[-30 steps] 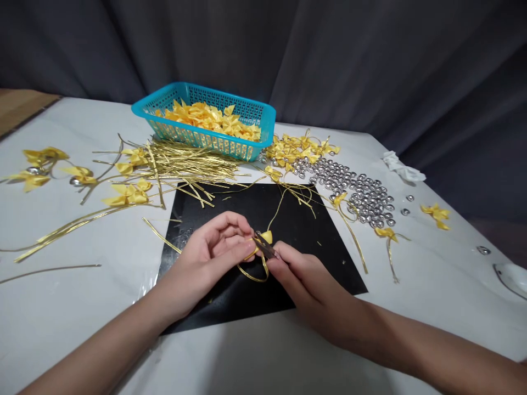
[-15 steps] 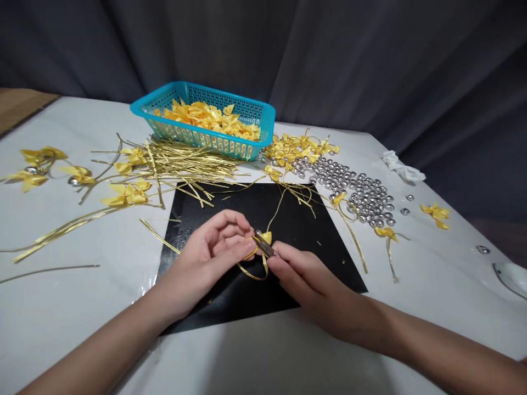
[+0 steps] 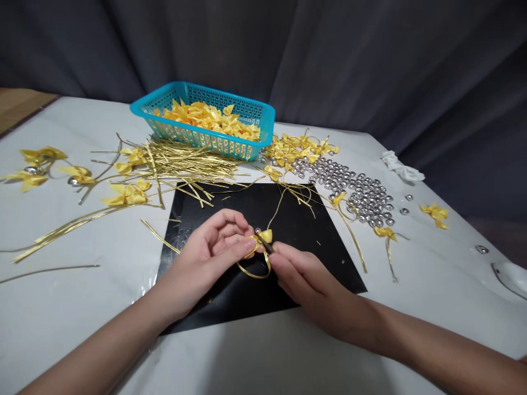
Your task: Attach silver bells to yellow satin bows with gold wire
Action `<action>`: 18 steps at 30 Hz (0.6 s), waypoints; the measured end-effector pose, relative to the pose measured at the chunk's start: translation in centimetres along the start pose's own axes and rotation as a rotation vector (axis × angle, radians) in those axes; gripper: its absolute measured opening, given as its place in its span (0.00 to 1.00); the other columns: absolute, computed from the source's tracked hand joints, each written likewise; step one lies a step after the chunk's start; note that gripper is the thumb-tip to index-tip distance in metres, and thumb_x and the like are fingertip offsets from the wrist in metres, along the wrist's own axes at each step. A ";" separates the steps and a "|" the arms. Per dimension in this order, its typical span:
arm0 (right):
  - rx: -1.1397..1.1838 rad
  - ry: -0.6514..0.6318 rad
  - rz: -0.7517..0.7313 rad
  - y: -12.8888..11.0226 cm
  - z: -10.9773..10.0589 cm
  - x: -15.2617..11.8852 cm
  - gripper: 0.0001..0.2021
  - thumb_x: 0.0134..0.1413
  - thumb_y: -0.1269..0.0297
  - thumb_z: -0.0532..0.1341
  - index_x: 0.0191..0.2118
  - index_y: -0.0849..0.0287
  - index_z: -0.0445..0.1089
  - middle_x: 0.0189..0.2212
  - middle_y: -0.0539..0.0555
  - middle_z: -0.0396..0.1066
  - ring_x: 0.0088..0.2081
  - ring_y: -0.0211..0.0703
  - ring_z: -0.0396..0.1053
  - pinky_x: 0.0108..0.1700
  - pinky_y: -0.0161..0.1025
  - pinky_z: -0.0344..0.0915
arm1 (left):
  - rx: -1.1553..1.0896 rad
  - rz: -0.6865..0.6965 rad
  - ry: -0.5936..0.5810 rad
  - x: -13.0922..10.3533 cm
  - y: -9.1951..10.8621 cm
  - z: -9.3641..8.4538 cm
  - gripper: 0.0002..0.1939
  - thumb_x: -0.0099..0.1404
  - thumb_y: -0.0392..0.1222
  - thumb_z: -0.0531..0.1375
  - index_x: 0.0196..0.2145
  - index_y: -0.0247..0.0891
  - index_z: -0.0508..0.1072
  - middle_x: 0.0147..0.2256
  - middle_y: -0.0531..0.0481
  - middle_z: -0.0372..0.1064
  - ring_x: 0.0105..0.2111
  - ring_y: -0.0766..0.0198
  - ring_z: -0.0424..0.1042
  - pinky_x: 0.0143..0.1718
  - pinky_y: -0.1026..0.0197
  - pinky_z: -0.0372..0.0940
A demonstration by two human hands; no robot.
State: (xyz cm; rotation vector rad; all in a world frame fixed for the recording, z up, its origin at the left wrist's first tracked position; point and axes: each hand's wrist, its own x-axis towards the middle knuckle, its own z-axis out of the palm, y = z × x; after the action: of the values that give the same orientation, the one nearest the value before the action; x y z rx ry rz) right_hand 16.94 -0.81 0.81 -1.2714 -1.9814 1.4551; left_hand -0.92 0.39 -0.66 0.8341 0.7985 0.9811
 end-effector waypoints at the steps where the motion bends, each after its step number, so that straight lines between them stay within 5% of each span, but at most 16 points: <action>1: 0.009 -0.001 0.002 0.0 0.0 0.0 0.17 0.65 0.57 0.44 0.26 0.60 0.50 0.22 0.46 0.49 0.24 0.30 0.47 0.27 0.31 0.48 | 0.002 0.001 0.004 0.0 0.0 0.0 0.06 0.60 0.36 0.62 0.33 0.39 0.66 0.30 0.57 0.69 0.32 0.76 0.70 0.34 0.76 0.61; 12: 0.239 0.098 0.121 0.7 0.4 -0.1 0.20 0.62 0.48 0.46 0.27 0.59 0.49 0.23 0.46 0.48 0.24 0.30 0.47 0.27 0.27 0.52 | -0.050 -0.004 -0.013 0.0 -0.1 -0.4 0.08 0.59 0.36 0.63 0.34 0.39 0.65 0.30 0.56 0.71 0.33 0.73 0.71 0.37 0.73 0.63; 18: 0.645 0.218 0.236 0.7 0.5 0.2 0.21 0.57 0.45 0.53 0.28 0.58 0.51 0.15 0.41 0.40 0.16 0.27 0.38 0.17 0.25 0.40 | -0.064 -0.028 0.006 -0.1 -0.1 -0.3 0.08 0.59 0.35 0.63 0.33 0.39 0.66 0.30 0.57 0.70 0.32 0.73 0.72 0.36 0.73 0.63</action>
State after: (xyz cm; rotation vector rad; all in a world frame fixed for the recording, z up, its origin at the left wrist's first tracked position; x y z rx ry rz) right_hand 16.75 -0.85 -0.06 -1.3065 -1.1059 1.7737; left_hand -1.23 0.34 -0.84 0.7634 0.7784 0.9803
